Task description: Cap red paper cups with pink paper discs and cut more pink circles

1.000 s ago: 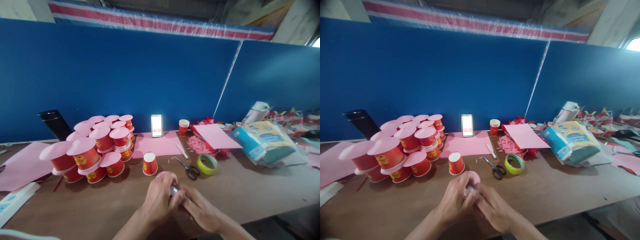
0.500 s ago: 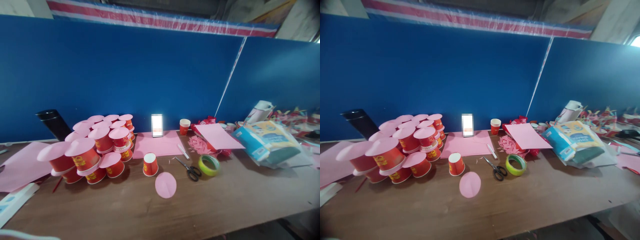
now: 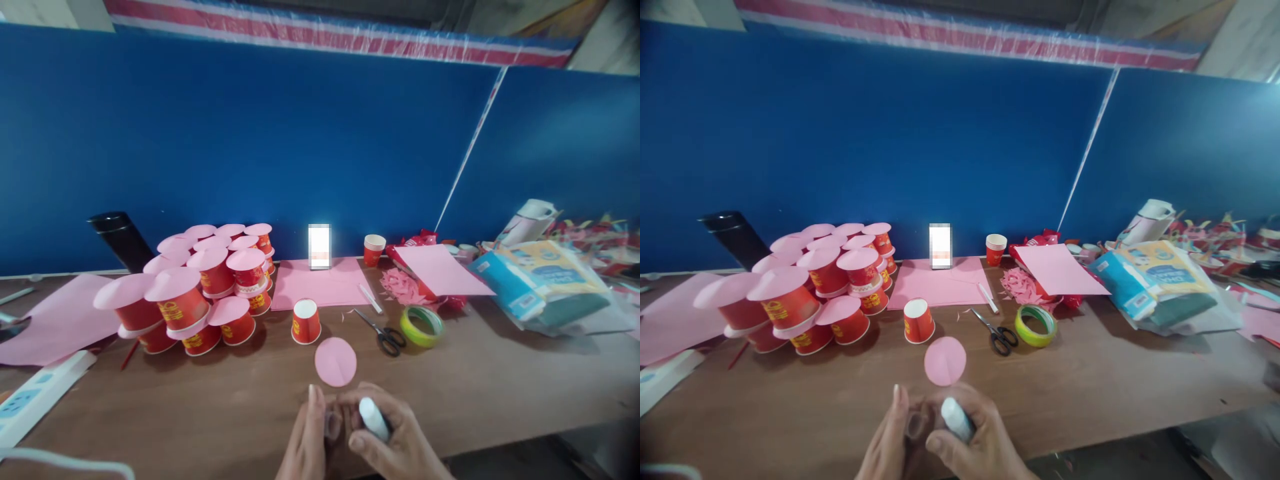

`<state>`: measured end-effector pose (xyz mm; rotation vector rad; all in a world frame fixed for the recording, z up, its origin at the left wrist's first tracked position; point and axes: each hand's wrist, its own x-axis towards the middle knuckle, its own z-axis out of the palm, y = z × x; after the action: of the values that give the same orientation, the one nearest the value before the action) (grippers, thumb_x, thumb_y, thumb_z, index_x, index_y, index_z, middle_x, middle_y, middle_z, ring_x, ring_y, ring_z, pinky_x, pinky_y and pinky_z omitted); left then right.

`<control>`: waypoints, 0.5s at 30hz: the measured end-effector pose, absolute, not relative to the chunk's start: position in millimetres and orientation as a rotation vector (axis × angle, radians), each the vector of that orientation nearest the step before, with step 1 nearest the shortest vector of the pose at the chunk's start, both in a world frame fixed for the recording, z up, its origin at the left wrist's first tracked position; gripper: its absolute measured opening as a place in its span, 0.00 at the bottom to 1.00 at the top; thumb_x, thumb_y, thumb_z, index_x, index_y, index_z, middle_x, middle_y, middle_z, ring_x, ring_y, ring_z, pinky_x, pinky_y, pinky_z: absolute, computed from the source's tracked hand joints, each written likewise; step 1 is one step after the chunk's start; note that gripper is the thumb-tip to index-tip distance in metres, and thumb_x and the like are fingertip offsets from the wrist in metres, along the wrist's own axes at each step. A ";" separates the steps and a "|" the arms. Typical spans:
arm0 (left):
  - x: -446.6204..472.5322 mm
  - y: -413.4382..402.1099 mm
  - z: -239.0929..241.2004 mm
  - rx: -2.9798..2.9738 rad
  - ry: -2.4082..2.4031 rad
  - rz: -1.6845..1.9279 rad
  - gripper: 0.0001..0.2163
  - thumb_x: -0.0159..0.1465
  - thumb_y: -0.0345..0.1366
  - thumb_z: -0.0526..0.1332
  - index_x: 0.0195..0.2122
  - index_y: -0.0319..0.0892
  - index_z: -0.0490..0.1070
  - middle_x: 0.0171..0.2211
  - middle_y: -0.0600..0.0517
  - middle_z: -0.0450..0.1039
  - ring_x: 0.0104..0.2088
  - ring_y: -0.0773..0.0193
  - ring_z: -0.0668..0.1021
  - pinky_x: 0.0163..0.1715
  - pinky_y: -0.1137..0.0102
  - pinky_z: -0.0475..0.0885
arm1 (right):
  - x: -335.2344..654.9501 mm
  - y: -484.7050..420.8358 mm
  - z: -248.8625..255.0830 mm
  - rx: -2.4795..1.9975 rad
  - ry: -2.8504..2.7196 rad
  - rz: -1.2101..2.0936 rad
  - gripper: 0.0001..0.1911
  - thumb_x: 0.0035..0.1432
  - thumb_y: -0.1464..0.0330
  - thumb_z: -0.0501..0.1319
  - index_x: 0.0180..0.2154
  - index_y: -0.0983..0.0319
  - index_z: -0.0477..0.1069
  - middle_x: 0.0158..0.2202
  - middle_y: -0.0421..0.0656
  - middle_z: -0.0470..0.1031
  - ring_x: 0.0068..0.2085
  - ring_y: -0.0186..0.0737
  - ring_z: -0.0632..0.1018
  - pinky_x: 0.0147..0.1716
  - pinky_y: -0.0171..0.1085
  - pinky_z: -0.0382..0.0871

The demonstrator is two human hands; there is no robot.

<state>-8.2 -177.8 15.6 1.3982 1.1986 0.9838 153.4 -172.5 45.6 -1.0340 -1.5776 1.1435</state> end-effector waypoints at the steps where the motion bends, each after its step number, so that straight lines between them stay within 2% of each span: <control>1: -3.7 -174.4 15.6 1.391 1.200 0.979 0.25 0.51 0.62 0.53 0.31 0.45 0.73 0.23 0.48 0.72 0.31 0.55 0.75 0.30 0.65 0.72 | 150.9 -170.9 46.1 -0.991 -1.587 1.139 0.17 0.49 0.56 0.63 0.36 0.61 0.74 0.28 0.42 0.69 0.28 0.35 0.68 0.29 0.32 0.64; 6: 8.8 -163.2 17.2 1.295 1.229 0.952 0.29 0.55 0.61 0.48 0.38 0.41 0.73 0.30 0.45 0.74 0.38 0.55 0.74 0.38 0.65 0.71 | 155.7 -169.0 48.1 -0.968 -1.603 1.087 0.12 0.49 0.63 0.64 0.37 0.60 0.75 0.29 0.42 0.69 0.29 0.35 0.70 0.30 0.32 0.64; 9: 17.1 -161.3 23.5 1.231 1.225 0.945 0.29 0.58 0.59 0.45 0.39 0.40 0.73 0.30 0.45 0.73 0.38 0.56 0.73 0.40 0.65 0.69 | 160.7 -170.0 49.0 -0.955 -1.634 1.053 0.12 0.50 0.64 0.64 0.38 0.59 0.75 0.29 0.41 0.69 0.30 0.35 0.71 0.30 0.31 0.65; 11: 23.8 -159.4 29.7 1.244 1.171 0.948 0.30 0.60 0.58 0.40 0.37 0.39 0.72 0.28 0.46 0.72 0.35 0.58 0.73 0.38 0.66 0.70 | 162.4 -168.9 49.8 -0.994 -1.633 1.038 0.11 0.51 0.65 0.63 0.38 0.60 0.75 0.30 0.41 0.70 0.29 0.34 0.70 0.29 0.30 0.65; 15: 29.3 -137.6 38.5 1.382 1.046 1.012 0.30 0.63 0.54 0.34 0.23 0.41 0.67 0.19 0.51 0.63 0.23 0.64 0.67 0.25 0.69 0.66 | 170.4 -155.9 54.7 -1.119 -1.567 0.900 0.10 0.55 0.63 0.60 0.36 0.62 0.74 0.30 0.42 0.71 0.30 0.35 0.71 0.30 0.30 0.66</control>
<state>29.3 -137.6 38.5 1.3818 1.0455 1.0117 170.4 -155.9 54.7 -1.1195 -1.5673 0.8996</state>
